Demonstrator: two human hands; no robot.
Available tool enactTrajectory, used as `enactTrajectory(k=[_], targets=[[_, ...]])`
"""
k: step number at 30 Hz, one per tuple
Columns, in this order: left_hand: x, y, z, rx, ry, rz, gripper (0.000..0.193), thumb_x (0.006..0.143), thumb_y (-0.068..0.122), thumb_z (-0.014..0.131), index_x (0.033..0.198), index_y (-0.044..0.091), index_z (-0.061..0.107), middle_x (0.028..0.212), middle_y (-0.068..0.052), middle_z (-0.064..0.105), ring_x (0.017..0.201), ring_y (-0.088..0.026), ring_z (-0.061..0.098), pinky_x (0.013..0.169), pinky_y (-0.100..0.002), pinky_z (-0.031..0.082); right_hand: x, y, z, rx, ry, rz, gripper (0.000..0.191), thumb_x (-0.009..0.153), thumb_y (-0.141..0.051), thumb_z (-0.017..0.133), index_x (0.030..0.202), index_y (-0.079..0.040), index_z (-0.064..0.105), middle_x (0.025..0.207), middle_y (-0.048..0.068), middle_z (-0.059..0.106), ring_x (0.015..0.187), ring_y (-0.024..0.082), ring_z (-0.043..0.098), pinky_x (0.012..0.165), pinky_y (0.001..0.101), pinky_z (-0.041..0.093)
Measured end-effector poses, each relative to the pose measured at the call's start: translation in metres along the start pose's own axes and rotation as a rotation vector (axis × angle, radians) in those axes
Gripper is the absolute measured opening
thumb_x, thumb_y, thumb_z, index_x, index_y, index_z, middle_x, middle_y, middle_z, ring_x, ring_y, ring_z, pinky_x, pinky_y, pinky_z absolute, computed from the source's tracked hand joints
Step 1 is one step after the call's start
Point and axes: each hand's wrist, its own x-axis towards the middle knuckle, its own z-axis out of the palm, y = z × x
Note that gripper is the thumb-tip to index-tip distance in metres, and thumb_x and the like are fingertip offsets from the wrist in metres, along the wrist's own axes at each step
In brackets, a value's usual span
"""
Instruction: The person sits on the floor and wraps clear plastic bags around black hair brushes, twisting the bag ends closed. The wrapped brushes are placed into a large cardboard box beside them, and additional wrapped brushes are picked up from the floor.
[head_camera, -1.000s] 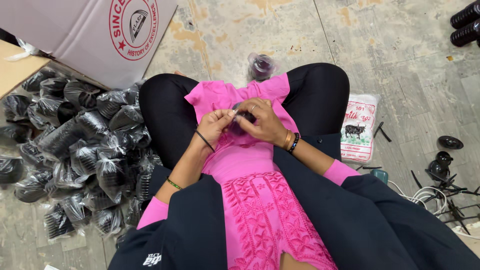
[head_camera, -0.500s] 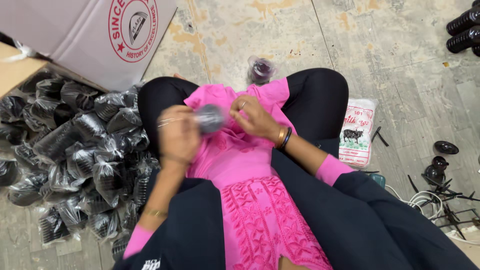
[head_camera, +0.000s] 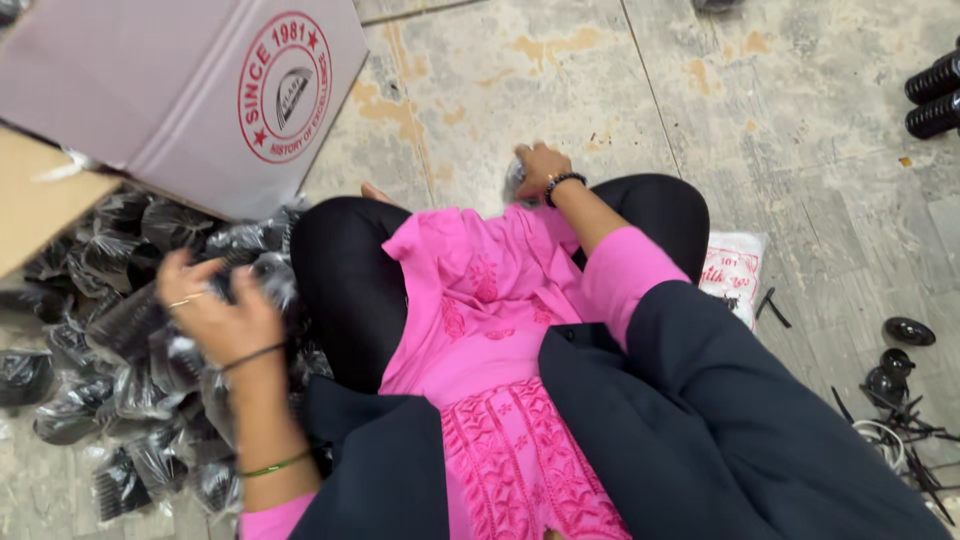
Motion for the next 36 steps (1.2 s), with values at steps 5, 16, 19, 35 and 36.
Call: enactTrajectory(k=[5,16,19,35,36], targets=[[-0.029,0.034,0.135,-0.348,-0.351,0.228,0.024,0.086,0.013,0.077,0.106,0.003,0.070,0.126,-0.015,0.067,0.122,-0.033,0.062,0.107,-0.043,0.048,0.001,0.024,-0.005,0.489,0.118,-0.036,0.085,0.062,-0.038,0.093,0.134,-0.010,0.058,0.114,0.016,0.068,0.106,0.031,0.069,0.093,0.0431,0.057],[-0.064,0.120,0.307,-0.923,-0.473,-0.143,0.044,0.097,0.022,0.074,0.132,0.000,0.058,0.116,-0.008,0.069,0.104,-0.013,0.065,0.092,-0.027,0.054,-0.075,-0.003,0.004,1.999,0.057,-0.228,0.056,0.090,-0.007,0.076,0.139,-0.006,0.049,0.121,0.009,0.065,0.109,0.020,0.066,0.097,0.0377,0.057],[-0.066,0.128,0.285,-0.884,-0.392,-0.210,0.021,0.103,0.018,0.072,0.113,0.000,0.069,0.100,-0.005,0.073,0.090,-0.009,0.065,0.083,-0.024,0.055,-0.107,-0.013,0.014,2.017,0.104,-0.210,0.057,0.094,-0.011,0.075,0.142,-0.007,0.044,0.129,0.009,0.060,0.119,0.019,0.061,0.104,0.0373,0.053],[-0.058,0.084,0.145,-1.426,-0.813,-0.604,0.021,0.101,0.016,0.062,0.118,0.004,0.060,0.097,-0.001,0.066,0.081,-0.010,0.061,0.075,-0.025,0.052,-0.216,-0.004,-0.006,1.561,-0.246,-0.673,0.106,0.077,-0.006,0.088,0.162,-0.009,0.024,0.150,0.008,0.048,0.142,0.020,0.047,0.122,0.0375,0.037],[-0.061,0.088,0.138,-1.375,-0.863,-0.671,0.028,0.102,0.022,0.056,0.122,0.002,0.060,0.100,-0.002,0.068,0.082,-0.010,0.063,0.076,-0.025,0.053,-0.223,-0.006,-0.006,1.545,-0.237,-0.694,0.108,0.077,-0.006,0.089,0.162,-0.009,0.023,0.151,0.008,0.047,0.143,0.020,0.046,0.122,0.0379,0.036]])
